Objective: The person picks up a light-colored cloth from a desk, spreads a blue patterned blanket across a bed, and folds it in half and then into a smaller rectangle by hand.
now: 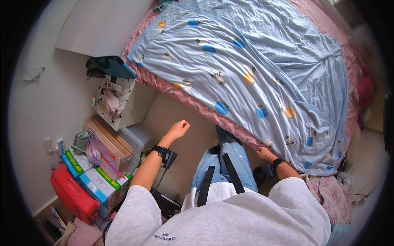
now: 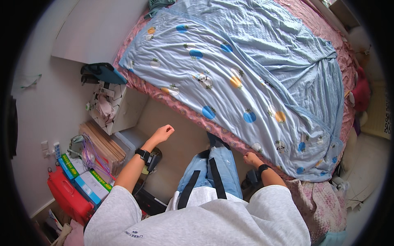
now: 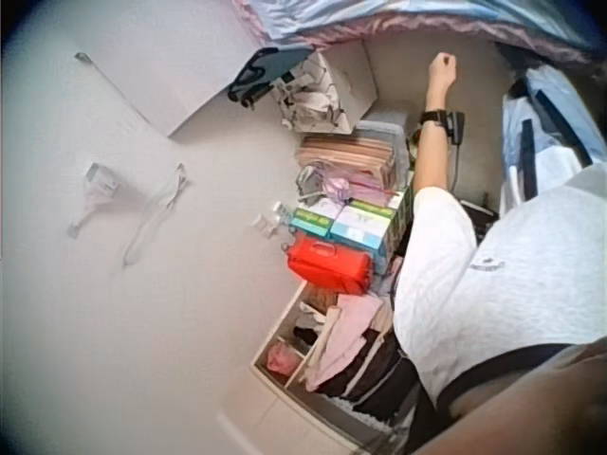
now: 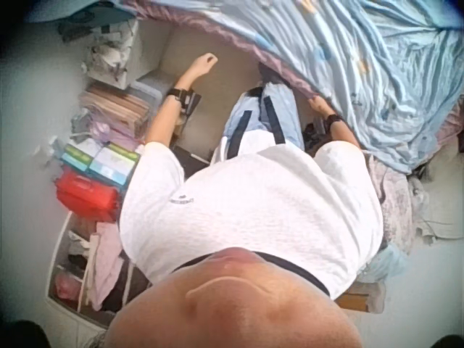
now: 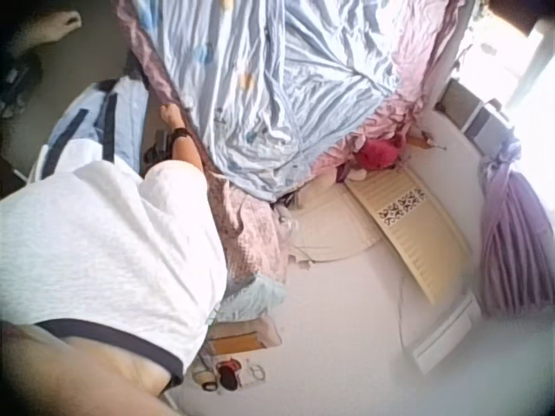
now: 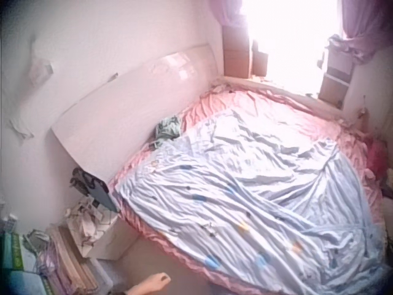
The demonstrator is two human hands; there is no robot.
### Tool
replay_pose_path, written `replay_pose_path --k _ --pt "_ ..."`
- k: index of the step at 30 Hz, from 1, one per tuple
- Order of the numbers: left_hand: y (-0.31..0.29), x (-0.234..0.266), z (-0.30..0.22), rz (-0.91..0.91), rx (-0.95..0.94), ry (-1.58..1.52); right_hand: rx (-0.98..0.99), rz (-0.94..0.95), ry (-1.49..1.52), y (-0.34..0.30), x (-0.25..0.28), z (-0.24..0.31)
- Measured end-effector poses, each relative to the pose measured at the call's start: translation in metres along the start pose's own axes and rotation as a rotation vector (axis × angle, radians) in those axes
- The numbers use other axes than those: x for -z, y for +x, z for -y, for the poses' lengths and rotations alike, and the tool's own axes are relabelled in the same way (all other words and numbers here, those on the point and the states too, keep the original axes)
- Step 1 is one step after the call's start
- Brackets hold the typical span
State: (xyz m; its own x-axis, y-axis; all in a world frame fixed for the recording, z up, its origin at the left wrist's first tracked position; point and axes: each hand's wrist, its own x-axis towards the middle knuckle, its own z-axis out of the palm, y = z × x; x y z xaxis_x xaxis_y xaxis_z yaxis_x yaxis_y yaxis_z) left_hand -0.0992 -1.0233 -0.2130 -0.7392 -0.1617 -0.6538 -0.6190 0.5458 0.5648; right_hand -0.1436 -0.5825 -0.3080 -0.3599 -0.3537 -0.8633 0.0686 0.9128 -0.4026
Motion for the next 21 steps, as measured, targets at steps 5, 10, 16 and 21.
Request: replay_pose_path --k 5,10,16,21 --pt "0.061 0.054 0.028 0.013 0.146 -0.082 0.059 -0.115 0.174 0.058 0.04 0.058" --pt "0.111 0.115 0.026 -0.153 0.159 0.05 0.137 -0.106 0.335 0.123 0.089 0.137" --pt "0.165 0.185 0.038 -0.294 -0.025 0.221 0.208 -0.132 0.314 0.174 0.118 0.232" --pt "0.221 0.256 0.082 -0.287 0.048 0.265 0.323 -0.281 0.177 0.199 0.09 0.283"
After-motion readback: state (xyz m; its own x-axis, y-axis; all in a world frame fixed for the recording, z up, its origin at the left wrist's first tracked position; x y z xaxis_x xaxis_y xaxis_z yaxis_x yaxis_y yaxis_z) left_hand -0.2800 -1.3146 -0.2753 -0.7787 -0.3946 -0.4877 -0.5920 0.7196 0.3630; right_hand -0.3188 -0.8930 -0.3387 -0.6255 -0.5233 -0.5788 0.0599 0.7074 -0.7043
